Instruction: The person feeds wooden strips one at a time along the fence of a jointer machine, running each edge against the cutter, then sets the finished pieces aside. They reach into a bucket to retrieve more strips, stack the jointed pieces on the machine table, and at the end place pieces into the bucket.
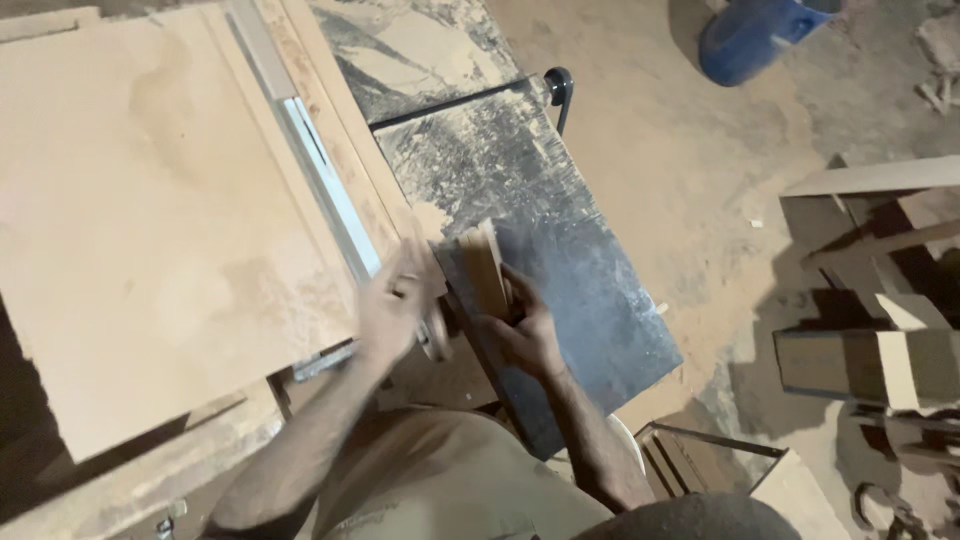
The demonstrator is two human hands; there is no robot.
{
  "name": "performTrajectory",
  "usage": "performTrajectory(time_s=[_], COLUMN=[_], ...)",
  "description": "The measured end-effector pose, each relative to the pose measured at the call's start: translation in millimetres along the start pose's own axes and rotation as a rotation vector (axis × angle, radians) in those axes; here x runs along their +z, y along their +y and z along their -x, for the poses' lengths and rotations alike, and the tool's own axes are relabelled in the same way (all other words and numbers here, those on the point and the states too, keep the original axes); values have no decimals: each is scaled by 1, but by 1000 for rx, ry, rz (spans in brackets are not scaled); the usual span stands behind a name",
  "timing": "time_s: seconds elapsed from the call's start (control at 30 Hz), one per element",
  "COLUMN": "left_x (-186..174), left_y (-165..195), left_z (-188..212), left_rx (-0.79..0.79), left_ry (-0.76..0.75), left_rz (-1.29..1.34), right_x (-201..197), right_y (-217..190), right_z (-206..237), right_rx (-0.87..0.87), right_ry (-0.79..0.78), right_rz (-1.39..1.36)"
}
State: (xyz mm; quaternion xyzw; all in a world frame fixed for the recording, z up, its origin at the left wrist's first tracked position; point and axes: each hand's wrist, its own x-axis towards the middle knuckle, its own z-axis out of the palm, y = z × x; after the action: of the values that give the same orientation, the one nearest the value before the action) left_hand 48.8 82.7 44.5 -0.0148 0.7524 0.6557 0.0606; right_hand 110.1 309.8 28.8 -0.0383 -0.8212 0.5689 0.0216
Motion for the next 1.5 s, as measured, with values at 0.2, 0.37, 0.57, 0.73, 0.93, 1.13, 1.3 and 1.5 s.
performTrajectory(time_s=[0.2, 0.37, 0.57, 0.73, 0.93, 1.13, 1.3, 1.5], left_x=[-44, -26, -11, -30, -59, -90, -114, -154], left_y=[-56, -85, -99, -100, -98, -90, -107, -107], left_z=[-34, -35, -35, -86, -159, -224, -290, -404], left_rx=[154, 193, 306, 297, 311, 337, 386, 553], left_ry=[349, 239, 382, 333, 307, 289, 298, 449], left_rz=[-571, -777, -1005, -1073, -1108, -1123, -1121, -1285], right_x=[-27, -42, -51, -36, -35, -38, -38, -28], right_y=[13, 19, 47, 66, 61, 65, 76, 72], right_z=[2, 22, 50, 43, 38, 29, 35, 38], right_rx=[28, -128, -369, -399, -415, -434, -416, -308], right_ry=[26, -62, 51, 156, 131, 51, 89, 192], right_rz=[774, 752, 727, 799, 818, 808, 840, 939])
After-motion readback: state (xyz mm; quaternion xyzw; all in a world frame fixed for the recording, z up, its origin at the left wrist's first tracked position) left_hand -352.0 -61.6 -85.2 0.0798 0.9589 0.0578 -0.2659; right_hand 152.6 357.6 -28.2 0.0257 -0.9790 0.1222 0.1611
